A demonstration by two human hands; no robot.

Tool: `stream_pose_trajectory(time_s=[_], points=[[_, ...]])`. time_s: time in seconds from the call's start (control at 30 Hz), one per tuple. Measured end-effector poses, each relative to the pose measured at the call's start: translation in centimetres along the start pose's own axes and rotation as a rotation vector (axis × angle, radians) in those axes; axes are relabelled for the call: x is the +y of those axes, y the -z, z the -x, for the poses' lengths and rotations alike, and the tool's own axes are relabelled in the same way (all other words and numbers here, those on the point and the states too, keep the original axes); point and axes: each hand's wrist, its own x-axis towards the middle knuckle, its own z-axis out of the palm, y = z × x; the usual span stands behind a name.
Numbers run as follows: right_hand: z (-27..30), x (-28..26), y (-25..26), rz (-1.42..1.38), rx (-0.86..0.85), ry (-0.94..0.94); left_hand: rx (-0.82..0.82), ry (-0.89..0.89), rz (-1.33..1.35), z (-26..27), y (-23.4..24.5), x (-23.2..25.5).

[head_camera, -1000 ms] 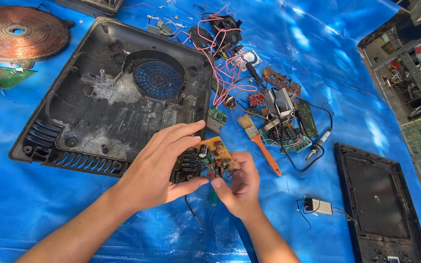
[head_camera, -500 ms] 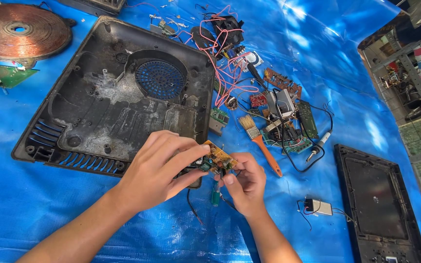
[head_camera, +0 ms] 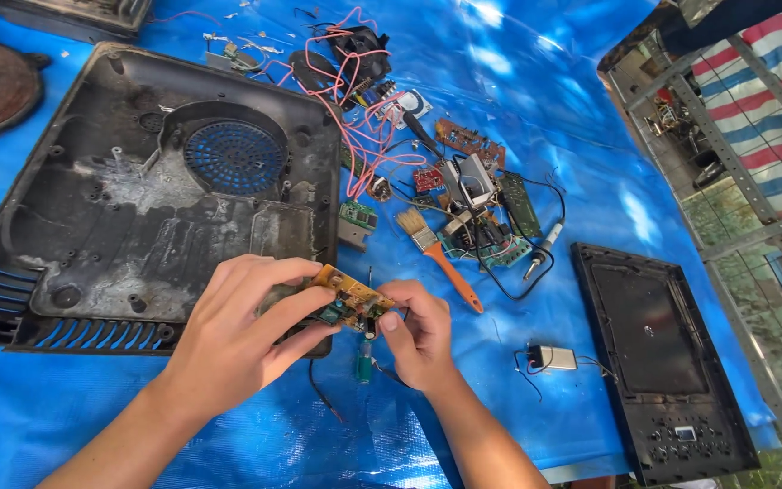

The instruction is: Repairing the internal components and wiring of a disassembled induction cooker using a screwdriver and brush.

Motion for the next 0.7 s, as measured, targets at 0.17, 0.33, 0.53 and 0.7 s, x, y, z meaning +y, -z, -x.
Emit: stream_pose_trajectory(time_s=[0.17,0.33,0.53,0.7], points=[[-0.1,0.1,-0.1,-0.070,-0.015,0.030,0.014,0.022,0.009,-0.2,0.1,0.2],[-0.8,-1.2,-0.4,-0.016,-0.031,0.073,0.030,0.063,0.031,-0.1,0.2,0.1],[-0.7,-0.6,-0.4,0.086,-0.027,0.145,0.022,0.057,-0.014,0.2,-0.1,0.1],[-0.7,0.0,-0.3,0.082,-0.058,0.147,0.019,0.080,-0.067,0.7,-0.4,-0.1]])
